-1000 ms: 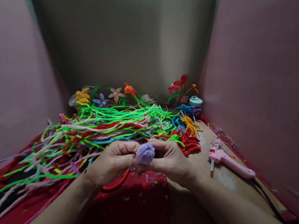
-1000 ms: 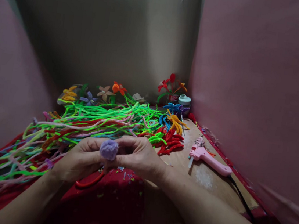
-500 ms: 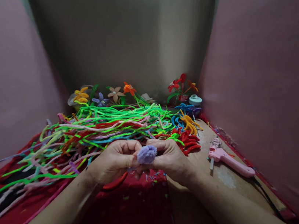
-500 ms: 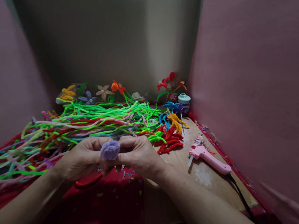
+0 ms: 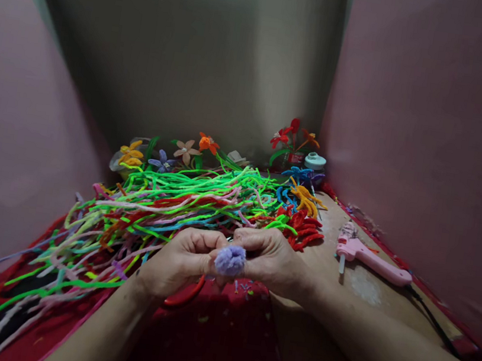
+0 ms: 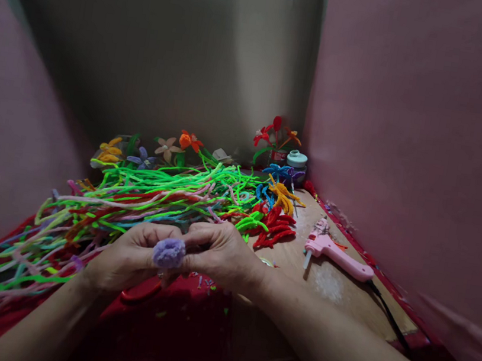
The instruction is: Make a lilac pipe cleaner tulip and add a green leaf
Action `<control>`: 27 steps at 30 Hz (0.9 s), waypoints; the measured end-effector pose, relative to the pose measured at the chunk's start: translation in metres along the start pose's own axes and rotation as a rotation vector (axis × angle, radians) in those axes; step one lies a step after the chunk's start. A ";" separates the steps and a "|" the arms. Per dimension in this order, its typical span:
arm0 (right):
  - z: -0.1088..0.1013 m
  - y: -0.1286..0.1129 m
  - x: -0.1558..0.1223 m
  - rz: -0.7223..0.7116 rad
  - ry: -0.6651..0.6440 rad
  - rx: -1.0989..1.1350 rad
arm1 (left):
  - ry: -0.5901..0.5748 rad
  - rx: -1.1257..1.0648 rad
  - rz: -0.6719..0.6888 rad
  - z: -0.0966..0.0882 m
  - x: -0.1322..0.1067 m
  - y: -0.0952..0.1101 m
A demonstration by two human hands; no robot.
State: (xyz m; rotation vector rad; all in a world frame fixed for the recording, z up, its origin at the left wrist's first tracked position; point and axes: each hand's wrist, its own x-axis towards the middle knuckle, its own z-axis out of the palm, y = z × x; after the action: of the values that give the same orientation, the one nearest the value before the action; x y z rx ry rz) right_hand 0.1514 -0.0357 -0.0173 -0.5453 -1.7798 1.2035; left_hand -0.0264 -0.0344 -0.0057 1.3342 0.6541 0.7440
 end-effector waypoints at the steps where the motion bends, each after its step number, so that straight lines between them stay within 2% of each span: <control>1: 0.000 0.000 0.000 0.006 -0.004 0.004 | -0.008 0.006 0.002 0.000 0.000 0.000; 6: -0.001 -0.003 0.000 0.045 -0.010 0.028 | -0.044 0.036 0.031 0.000 0.000 -0.001; 15: 0.002 0.002 0.002 0.143 0.037 0.241 | -0.009 -0.052 0.056 0.002 0.005 -0.004; 21: -0.001 0.005 0.001 0.128 0.041 0.292 | 0.047 -0.163 0.095 0.006 0.009 -0.004; 27: -0.001 0.015 0.004 0.143 0.076 0.438 | 0.169 -0.085 0.155 0.015 0.011 -0.005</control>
State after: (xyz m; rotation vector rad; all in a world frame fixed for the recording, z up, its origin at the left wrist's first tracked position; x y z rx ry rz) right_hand 0.1490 -0.0258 -0.0289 -0.4566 -1.3724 1.5948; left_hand -0.0072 -0.0349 -0.0087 1.2630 0.6504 1.0078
